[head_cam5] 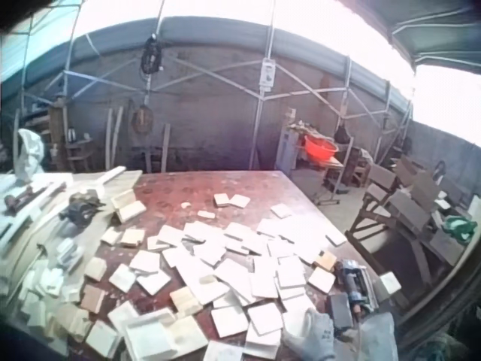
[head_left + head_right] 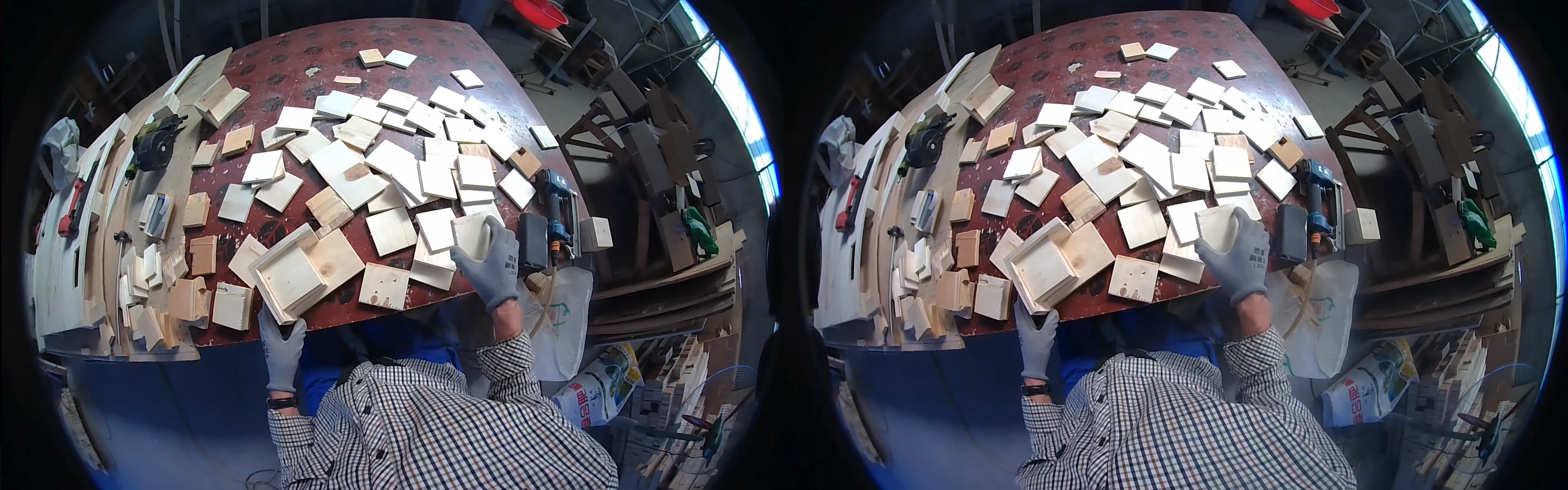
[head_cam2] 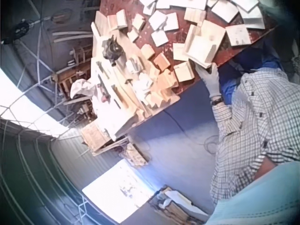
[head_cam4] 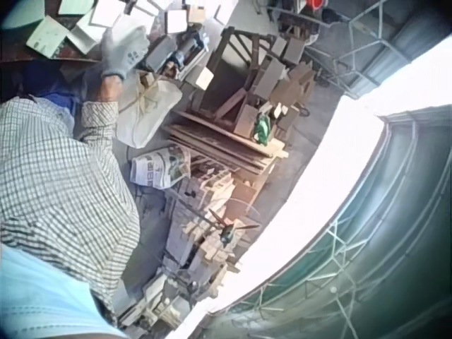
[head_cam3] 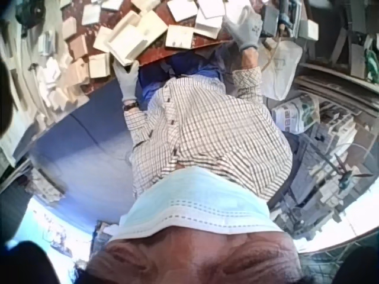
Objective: The person assembles small wooden boxes by hand on a cluttered workbench. They pick up pre-cut wooden pieces, fit them together to form box shapes, and place the completed boxes on the table.
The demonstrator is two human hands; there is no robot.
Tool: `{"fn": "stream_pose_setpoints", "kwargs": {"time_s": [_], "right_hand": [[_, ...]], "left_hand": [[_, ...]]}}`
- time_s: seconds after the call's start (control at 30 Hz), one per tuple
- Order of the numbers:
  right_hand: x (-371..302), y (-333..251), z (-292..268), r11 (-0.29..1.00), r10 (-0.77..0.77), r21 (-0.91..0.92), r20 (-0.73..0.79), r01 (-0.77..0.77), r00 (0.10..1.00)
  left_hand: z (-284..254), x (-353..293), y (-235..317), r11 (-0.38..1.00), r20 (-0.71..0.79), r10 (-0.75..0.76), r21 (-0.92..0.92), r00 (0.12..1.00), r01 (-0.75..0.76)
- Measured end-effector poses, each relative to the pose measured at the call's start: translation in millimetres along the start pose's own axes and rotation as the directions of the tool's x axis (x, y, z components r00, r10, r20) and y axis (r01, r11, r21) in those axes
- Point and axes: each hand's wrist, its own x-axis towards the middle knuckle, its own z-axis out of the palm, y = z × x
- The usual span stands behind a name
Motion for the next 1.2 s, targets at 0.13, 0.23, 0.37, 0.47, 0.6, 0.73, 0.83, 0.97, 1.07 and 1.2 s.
{"fn": "stream_pose_setpoints", "kwargs": {"time_s": [0.13, 0.23, 0.37, 0.47, 0.6, 0.73, 0.83, 0.97, 1.07, 1.2], "right_hand": [[9.4, -82.5, 33.8, 0.958, -0.28, -0.012, 0.19, 0.288, 0.941], [30.6, -95.7, 77.7, 0.926, -0.26, -0.178, 0.343, 0.334, 0.903], [50.0, -122.9, 80.7, 0.855, 0.039, -0.424, 0.628, 0.299, 0.777], [41.9, -117.8, 92.2, 0.839, 0.046, -0.454, 0.609, 0.301, 0.792], [45.2, -111.1, 101.7, 0.894, 0.088, -0.399, 0.602, 0.204, 0.793], [45.9, -95.0, 101.7, 0.961, 0.045, -0.252, 0.541, 0.111, 0.84], [33.2, -87.5, 94.4, 0.989, -0.113, -0.041, 0.426, 0.143, 0.898], [10.7, -105.1, 73.0, 0.837, -0.323, 0.529, 0.271, 0.14, 0.907], [15.8, -129.0, 39.1, 0.166, -0.391, 0.832, 0.549, -0.53, 0.739], [5.4, -135.1, 23.5, -0.109, -0.506, 0.797, 0.47, -0.594, 0.723]], "left_hand": [[-3.7, 2.3, 7.4, 1.0, 0.046, -0.031, 0.005, 0.998, 0.031], [-3.3, -0.2, 9.6, 0.999, 0.04, -0.036, 0.029, 0.999, 0.035], [-2.7, -1.1, 9.8, 1.0, 0.032, -0.031, 0.005, 0.999, 0.031], [-0.5, -2.0, 14.2, 0.997, 0.02, -0.005, 0.072, 1.0, 0.003], [-6.2, 1.1, 4.3, 0.978, 0.042, 0.085, 0.19, 0.995, -0.092], [-5.6, 0.0, 2.8, 0.97, 0.038, 0.102, 0.219, 0.994, -0.108], [-2.4, -0.5, 0.8, 0.963, 0.011, 0.127, 0.236, 0.992, -0.126], [-4.0, -1.1, 2.1, 0.962, 0.004, 0.148, 0.233, 0.989, -0.144], [-5.1, 0.4, 5.8, 0.979, 0.019, 0.081, 0.186, 0.997, -0.083], [-1.1, -1.0, 1.2, 0.981, -0.024, 0.088, 0.173, 0.996, -0.083]]}}
